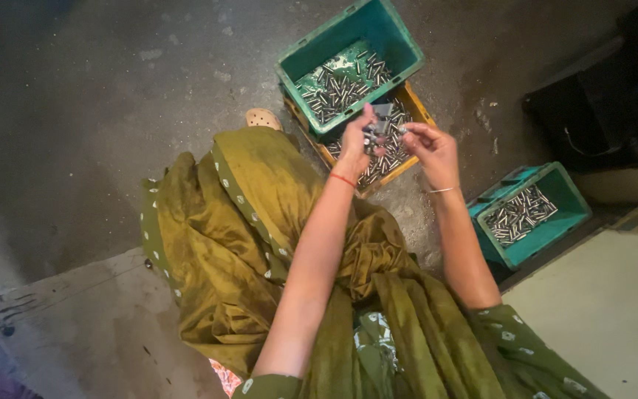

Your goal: The person sits on the floor and sorts small metal pieces by hand, picking them from a green bin and placing them into a yellow bin. The person repeatedly handles the pieces one by one, transferring them between the two bins.

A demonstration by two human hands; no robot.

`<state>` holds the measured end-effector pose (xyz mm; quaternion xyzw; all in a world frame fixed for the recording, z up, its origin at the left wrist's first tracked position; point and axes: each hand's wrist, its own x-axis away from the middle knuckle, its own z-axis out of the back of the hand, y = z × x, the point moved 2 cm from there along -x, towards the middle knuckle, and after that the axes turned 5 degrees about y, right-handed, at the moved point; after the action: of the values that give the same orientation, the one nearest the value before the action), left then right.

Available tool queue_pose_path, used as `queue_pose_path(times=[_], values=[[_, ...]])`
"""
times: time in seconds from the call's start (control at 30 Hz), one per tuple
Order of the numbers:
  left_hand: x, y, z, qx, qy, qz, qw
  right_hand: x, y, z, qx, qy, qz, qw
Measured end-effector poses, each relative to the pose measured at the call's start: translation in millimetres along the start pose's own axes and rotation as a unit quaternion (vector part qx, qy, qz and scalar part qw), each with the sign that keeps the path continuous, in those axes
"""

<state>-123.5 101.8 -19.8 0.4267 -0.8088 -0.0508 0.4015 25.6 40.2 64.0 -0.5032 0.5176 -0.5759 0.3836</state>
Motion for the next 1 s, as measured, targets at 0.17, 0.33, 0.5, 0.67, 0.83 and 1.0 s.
queue_pose_path(times=[0.17,0.33,0.5,0.67,0.83,1.0], values=[[-16.4,-3.1,8.4,0.027,0.016,-0.028,0.999,22.2,-48.5,-19.3,0.330,0.044,0.334,0.882],[-25.9,-15.4,11.0,-0.015,0.025,-0.064,0.998,32.3,-37.4,-44.3,0.370,-0.009,0.327,0.869],[-21.1,-13.0,9.7,0.016,0.039,-0.062,0.997,29.6,-7.1,-41.7,0.321,-0.003,0.359,0.876],[-4.3,-4.6,-0.5,-0.021,0.019,-0.026,0.999,0.9,21.2,-18.7,-0.127,0.020,0.059,0.990],[1.9,-4.6,-11.2,-0.055,-0.010,-0.032,0.998,-9.3,24.4,-5.1,-0.235,-0.006,-0.037,0.971],[6.4,-4.8,-14.0,-0.060,-0.036,-0.039,0.997,-7.5,28.5,-6.8,-0.183,-0.004,-0.052,0.982]])
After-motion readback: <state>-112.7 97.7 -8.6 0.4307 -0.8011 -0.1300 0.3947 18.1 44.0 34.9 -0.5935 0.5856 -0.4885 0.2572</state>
